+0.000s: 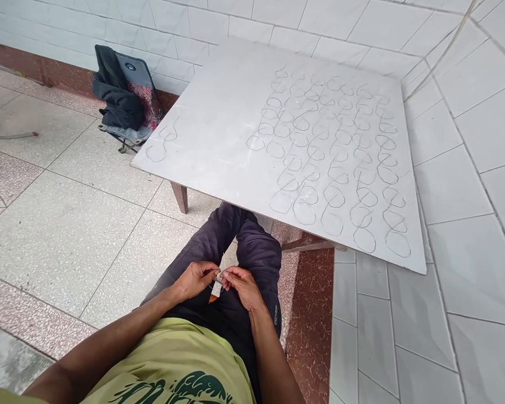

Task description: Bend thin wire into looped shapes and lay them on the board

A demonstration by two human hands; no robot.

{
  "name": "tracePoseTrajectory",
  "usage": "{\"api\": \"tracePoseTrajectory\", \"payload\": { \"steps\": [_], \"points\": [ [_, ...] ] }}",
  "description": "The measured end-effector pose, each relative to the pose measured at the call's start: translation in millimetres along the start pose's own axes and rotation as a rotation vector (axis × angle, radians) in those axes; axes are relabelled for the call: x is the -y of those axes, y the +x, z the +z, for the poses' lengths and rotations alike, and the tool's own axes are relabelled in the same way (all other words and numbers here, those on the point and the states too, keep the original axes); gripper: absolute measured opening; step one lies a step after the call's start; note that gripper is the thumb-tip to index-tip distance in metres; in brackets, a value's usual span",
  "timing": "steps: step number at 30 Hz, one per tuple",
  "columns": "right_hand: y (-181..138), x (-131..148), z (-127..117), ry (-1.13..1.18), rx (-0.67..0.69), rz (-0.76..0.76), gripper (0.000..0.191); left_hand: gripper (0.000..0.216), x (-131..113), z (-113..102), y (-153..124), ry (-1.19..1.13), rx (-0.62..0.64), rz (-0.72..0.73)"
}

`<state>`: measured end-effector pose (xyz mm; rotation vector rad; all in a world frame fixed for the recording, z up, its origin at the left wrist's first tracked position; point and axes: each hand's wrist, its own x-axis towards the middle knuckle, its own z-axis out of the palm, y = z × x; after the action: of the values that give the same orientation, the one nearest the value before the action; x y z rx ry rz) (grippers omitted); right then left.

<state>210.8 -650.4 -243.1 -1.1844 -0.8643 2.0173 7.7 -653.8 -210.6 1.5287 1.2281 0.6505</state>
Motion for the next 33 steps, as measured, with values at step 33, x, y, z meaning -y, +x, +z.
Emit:
{"api": "tracePoseTrajectory", "payload": {
  "steps": [33],
  "points": [
    [-2.5, 7.5, 3.2, 0.011, 0.054, -0.070, 0.036, 0.035, -2.9, -15.3, 11.6, -0.483, 0.151, -0.202]
  ]
}}
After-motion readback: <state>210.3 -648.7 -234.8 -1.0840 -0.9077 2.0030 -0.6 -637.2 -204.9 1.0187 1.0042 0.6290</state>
